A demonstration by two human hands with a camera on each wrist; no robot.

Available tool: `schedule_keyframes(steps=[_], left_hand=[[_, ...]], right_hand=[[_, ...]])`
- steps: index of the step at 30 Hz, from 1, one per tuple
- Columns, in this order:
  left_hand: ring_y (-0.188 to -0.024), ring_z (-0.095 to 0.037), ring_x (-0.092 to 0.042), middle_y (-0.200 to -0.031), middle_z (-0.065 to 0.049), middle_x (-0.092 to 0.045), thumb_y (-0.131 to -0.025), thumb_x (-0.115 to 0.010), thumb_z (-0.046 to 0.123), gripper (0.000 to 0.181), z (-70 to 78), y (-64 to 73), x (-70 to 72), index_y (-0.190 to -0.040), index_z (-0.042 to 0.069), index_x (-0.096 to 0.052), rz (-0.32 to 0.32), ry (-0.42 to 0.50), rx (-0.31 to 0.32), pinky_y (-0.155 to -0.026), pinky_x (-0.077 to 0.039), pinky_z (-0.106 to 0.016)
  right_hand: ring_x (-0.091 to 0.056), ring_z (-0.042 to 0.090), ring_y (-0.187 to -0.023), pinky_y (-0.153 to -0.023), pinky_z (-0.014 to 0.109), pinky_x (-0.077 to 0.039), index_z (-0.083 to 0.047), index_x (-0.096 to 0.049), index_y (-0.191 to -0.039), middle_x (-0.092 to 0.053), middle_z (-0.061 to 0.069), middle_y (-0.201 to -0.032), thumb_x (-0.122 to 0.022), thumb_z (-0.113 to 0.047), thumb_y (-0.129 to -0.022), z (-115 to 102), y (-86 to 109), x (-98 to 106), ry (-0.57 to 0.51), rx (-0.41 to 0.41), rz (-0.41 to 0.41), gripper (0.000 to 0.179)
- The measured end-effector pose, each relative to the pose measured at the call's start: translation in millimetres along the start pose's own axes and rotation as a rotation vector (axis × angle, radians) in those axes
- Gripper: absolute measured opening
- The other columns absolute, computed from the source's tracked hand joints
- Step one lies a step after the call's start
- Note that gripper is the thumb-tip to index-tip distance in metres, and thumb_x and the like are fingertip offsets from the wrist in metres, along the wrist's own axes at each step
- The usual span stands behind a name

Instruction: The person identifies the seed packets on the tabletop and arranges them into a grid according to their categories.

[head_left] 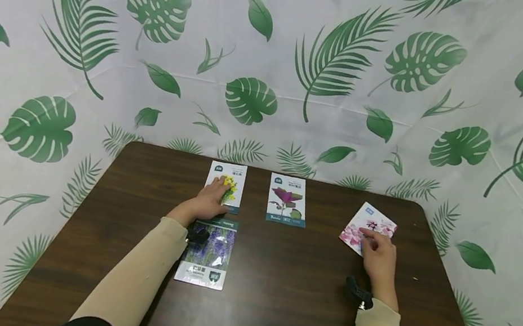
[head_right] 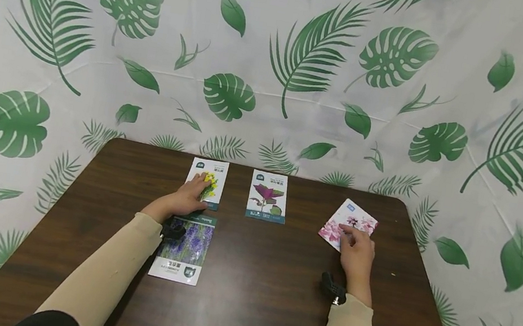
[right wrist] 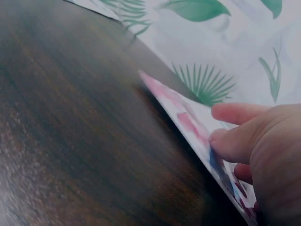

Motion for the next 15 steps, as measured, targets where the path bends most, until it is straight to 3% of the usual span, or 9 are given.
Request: schedule_keyframes(steps=[2,4,7,10,15], left_hand=[[-0.171,-0.043,0.006,-0.183,-0.025,0.002,-0.111,-0.061,0.023,0.078,0.6,-0.1,-0.1,-0.173,-0.001,-0.02,-0.003,-0.003,0.0,-0.139,-0.003,-0.062],[-0.171,-0.042,0.007,-0.183,-0.024,0.003,-0.111,-0.06,0.023,0.078,0.7,0.1,1.1,-0.173,-0.001,-0.021,-0.002,0.004,0.001,-0.139,-0.002,-0.062],[-0.171,-0.042,0.007,-0.183,-0.024,0.003,-0.111,-0.06,0.023,0.078,0.4,-0.9,2.9,-0.173,0.0,-0.02,-0.001,0.008,0.002,-0.139,-0.001,-0.062],[-0.171,-0.041,0.008,-0.183,-0.023,0.004,-0.111,-0.06,0.024,0.078,-0.5,-2.0,3.1,-0.173,0.0,-0.02,-0.001,0.004,0.005,-0.139,-0.001,-0.061],[-0.171,-0.044,0.007,-0.183,-0.025,0.003,-0.11,-0.061,0.022,0.078,-1.4,-2.5,-1.3,-0.173,-0.002,-0.021,-0.006,0.006,0.008,-0.138,-0.001,-0.063]], right_hand=[[-0.052,0.038,-0.098,-0.083,0.044,-0.033,-0.004,-0.078,-0.128,-0.065,0.024,-0.108,-0.071,-0.001,-0.099,1.1,0.1,-2.2,0.013,0.006,-0.018,0.03],[-0.051,0.044,-0.107,-0.088,0.05,-0.035,-0.006,-0.077,-0.131,-0.063,0.026,-0.119,-0.072,-0.002,-0.098,2.0,-0.9,-3.9,0.028,-0.001,-0.043,0.034],[-0.045,0.056,-0.132,-0.107,0.065,-0.035,-0.004,-0.073,-0.139,-0.057,0.032,-0.144,-0.071,-0.003,-0.097,1.6,-3.1,-7.3,0.033,-0.01,-0.099,0.042],[-0.033,0.058,-0.156,-0.126,0.075,-0.024,-0.002,-0.067,-0.146,-0.045,0.03,-0.167,-0.067,-0.005,-0.098,2.1,-3.1,-14.1,0.035,-0.024,-0.182,0.049],[-0.036,0.056,-0.155,-0.125,0.075,-0.024,-0.005,-0.064,-0.151,-0.044,0.027,-0.168,-0.065,-0.012,-0.101,2.4,2.6,-21.7,0.052,-0.026,-0.25,0.05]])
Point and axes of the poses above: each hand's wrist, its own y-axis away from the middle knuckle, its own x-axis out of the back of the hand, z = x × y, the point moved 10 cm from there along -y, towards the middle knuckle
